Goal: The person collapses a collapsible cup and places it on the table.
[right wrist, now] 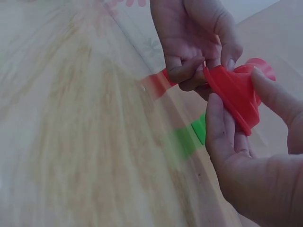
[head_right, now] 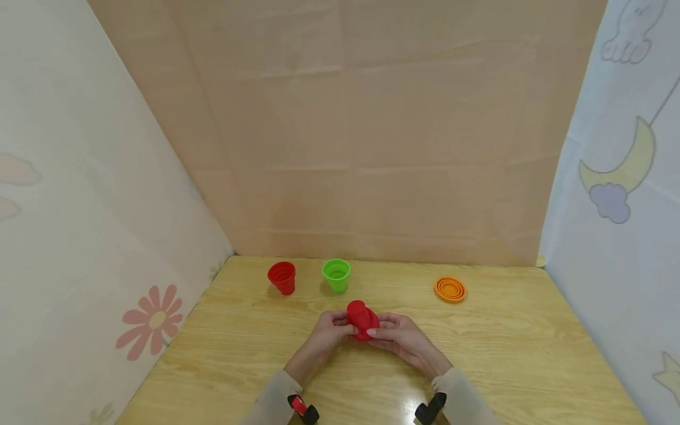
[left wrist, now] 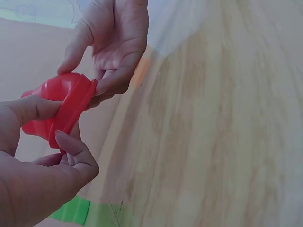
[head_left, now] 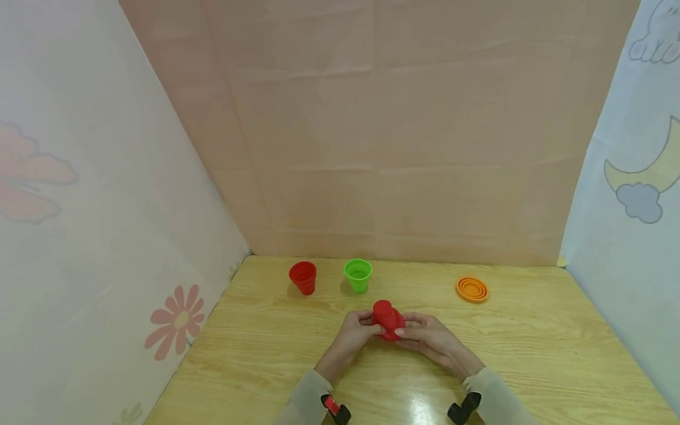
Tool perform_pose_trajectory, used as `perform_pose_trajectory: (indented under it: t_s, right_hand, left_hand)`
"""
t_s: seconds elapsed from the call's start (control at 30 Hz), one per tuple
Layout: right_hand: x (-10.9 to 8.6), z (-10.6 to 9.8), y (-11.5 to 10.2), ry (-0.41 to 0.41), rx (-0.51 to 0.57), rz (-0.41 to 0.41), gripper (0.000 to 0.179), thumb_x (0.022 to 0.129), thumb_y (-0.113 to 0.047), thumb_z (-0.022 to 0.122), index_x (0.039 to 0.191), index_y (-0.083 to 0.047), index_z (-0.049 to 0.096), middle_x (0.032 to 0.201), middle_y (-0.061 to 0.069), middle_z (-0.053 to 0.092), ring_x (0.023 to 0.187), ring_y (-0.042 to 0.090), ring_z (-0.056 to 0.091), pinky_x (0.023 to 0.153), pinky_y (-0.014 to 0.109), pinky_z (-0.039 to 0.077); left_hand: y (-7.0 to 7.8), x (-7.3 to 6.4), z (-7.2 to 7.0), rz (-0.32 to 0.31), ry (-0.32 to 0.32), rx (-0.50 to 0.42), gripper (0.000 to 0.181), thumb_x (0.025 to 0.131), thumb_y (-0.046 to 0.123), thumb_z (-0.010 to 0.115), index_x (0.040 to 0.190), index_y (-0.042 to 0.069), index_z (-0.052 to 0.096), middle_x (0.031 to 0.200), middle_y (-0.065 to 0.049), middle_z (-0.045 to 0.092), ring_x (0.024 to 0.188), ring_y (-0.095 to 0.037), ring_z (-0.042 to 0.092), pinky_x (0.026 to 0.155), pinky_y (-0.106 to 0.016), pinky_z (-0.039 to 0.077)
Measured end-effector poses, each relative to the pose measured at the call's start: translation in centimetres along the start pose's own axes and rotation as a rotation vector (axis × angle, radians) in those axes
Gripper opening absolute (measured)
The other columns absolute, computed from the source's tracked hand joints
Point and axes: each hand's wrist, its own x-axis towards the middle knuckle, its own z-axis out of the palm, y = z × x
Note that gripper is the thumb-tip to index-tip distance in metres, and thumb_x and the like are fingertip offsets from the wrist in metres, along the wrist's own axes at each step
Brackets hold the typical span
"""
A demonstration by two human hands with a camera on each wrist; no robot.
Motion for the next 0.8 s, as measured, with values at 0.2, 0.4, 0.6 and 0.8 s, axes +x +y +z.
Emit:
perform_pose_trajectory:
  t_s: [0.2,0.4,0.6,0.8]
  right_hand:
    - [0.2,0.4,0.1,0.060,-0.039,-0.018,0.052,0.100,-0.009,0.071,0.142,0.009,0.047,0.119,0.004,0.074,0.109,0.017,0.074,0.099,0.035,0.062]
    - [0.4,0.8,0.1,0.112,-0.058,-0.058,0.059,0.098,-0.006,0.072,0.145,0.016,0.043,0.114,0.004,0.077,0.105,0.015,0.075,0.096,0.034,0.063]
    - [0.5,1.0,0.3,0.177,-0.091,-0.064,0.062,0.099,-0.005,0.069,0.147,0.019,0.038,0.111,0.002,0.077,0.101,0.013,0.073,0.092,0.030,0.064]
    - [0.3,1.0,0.0,0.198,-0.101,-0.054,0.060,0.100,-0.006,0.069,0.146,0.018,0.039,0.110,0.001,0.077,0.100,0.013,0.073,0.091,0.030,0.064]
  left_hand:
    - [0.1,0.0,0.1,-0.003,-0.007,-0.001,0.045,0.087,0.003,0.075,0.131,0.000,0.070,0.115,-0.008,0.076,0.095,-0.014,0.065,0.079,-0.021,0.055]
    - [0.1,0.2,0.4,0.014,0.015,0.021,0.046,0.087,0.003,0.075,0.132,-0.002,0.069,0.113,-0.009,0.076,0.091,-0.011,0.063,0.076,-0.018,0.053]
    - [0.4,-0.2,0.8,0.031,0.013,0.068,0.050,0.086,0.002,0.077,0.135,-0.002,0.067,0.115,-0.008,0.076,0.095,-0.011,0.067,0.084,-0.022,0.060]
    - [0.3,-0.2,0.7,0.028,-0.027,0.039,0.051,0.086,0.003,0.080,0.136,-0.001,0.067,0.120,-0.008,0.076,0.099,-0.012,0.069,0.089,-0.024,0.061]
